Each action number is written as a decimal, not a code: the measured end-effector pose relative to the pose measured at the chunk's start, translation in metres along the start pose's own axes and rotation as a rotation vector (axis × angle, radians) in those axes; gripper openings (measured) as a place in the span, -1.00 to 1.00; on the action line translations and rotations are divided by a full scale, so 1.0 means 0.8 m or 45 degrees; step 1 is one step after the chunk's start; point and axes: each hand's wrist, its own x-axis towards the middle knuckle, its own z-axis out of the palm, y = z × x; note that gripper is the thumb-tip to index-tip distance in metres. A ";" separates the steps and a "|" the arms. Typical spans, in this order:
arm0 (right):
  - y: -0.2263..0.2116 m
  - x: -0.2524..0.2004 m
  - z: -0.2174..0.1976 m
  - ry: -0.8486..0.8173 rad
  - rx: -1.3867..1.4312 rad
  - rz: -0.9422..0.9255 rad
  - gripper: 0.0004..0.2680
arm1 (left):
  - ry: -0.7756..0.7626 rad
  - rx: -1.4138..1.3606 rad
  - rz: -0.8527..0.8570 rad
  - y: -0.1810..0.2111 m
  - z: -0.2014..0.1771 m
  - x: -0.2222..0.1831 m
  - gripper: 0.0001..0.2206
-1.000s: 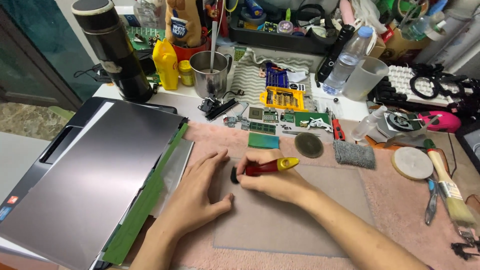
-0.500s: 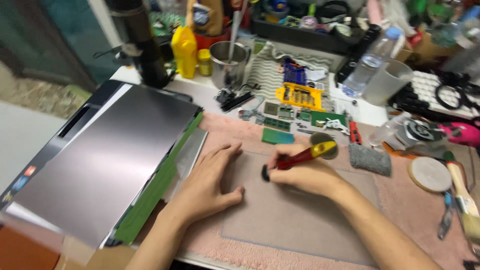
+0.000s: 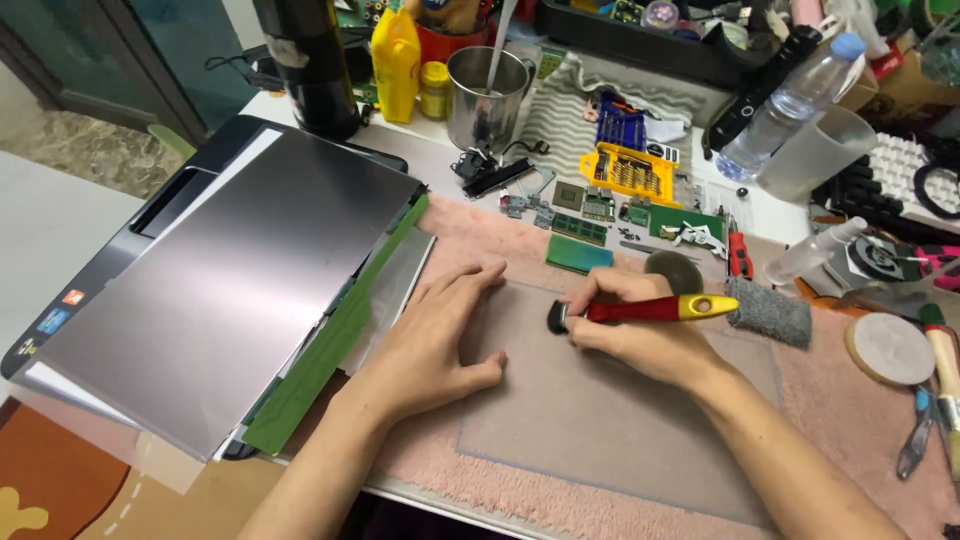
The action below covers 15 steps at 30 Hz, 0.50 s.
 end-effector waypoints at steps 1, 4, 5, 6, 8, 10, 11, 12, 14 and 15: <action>0.000 -0.002 -0.004 0.003 0.002 0.007 -0.87 | -0.007 -0.003 0.003 -0.001 0.001 0.001 -0.14; -0.004 -0.005 -0.015 -0.110 0.062 0.040 -0.87 | 0.003 0.000 -0.003 -0.002 0.001 0.000 -0.14; -0.007 -0.005 -0.021 -0.103 0.040 0.066 -0.87 | 0.007 0.007 -0.004 -0.001 0.000 0.000 -0.14; -0.009 -0.006 -0.029 -0.091 0.019 0.096 -0.86 | 0.007 0.014 0.001 0.001 -0.001 0.001 -0.15; 0.003 -0.004 -0.017 -0.030 0.045 0.050 -0.86 | 0.002 0.010 0.004 0.002 -0.001 0.001 -0.14; 0.008 -0.007 -0.012 0.039 0.076 0.009 -0.85 | -0.010 0.008 0.012 0.004 -0.002 0.002 -0.14; 0.008 -0.010 -0.014 -0.037 0.131 0.020 -0.86 | -0.011 0.010 0.009 0.005 -0.003 0.002 -0.13; 0.007 -0.012 -0.015 -0.116 0.185 0.028 -0.86 | -0.010 0.012 0.004 0.005 -0.003 0.002 -0.12; 0.013 -0.013 -0.028 -0.105 0.160 0.064 -0.87 | -0.017 0.018 0.016 0.007 -0.005 0.002 -0.14; 0.017 -0.014 -0.035 -0.102 0.128 0.092 -0.87 | -0.011 0.023 0.022 0.008 -0.005 0.001 -0.15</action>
